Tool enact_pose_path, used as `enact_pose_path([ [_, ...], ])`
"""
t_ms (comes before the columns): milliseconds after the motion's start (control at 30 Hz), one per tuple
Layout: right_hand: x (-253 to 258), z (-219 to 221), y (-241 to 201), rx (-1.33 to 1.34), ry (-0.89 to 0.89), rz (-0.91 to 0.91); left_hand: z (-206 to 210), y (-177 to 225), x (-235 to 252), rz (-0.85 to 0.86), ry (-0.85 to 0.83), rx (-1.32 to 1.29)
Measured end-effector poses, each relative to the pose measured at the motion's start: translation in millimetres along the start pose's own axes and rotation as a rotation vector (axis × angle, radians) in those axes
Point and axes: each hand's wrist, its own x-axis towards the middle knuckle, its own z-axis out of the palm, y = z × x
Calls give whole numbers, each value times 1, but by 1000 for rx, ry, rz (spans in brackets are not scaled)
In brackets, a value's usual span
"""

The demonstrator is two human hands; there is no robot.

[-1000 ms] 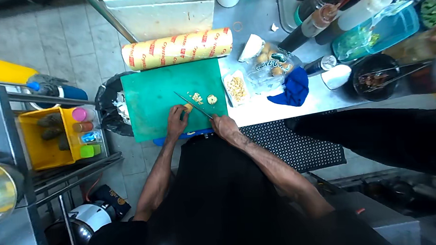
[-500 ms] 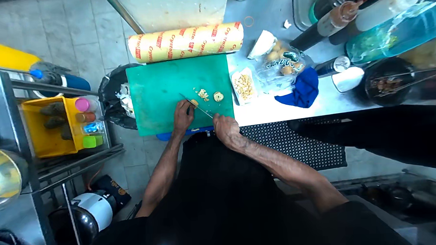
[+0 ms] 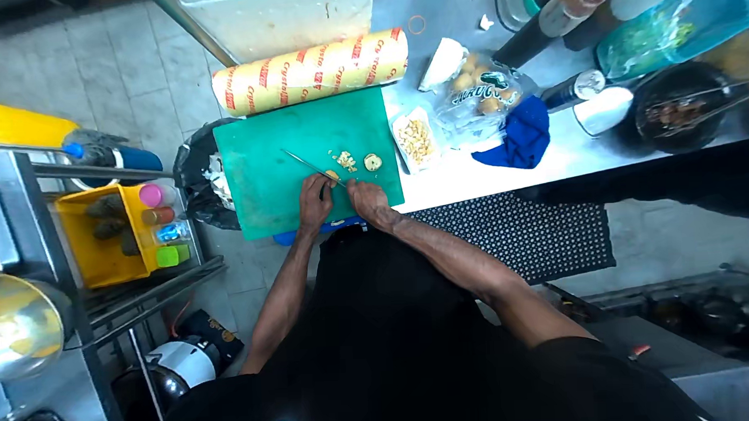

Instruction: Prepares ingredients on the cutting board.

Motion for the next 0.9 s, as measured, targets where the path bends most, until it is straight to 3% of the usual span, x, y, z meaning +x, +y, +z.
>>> enact_pose_path([
  [433,-65,-42,7,-57,-178,53,-10,5,-18,34,-6,50],
  [533,-52,-30,8,-70,-189,47,-9,8,-20,9,4,32],
  [733,-4,2,-5,-2,-42,-9,8,-9,-6,-2,76,9],
  [900,5,-5,-10,19,-42,-38,-12,7,-19,-9,-31,3],
])
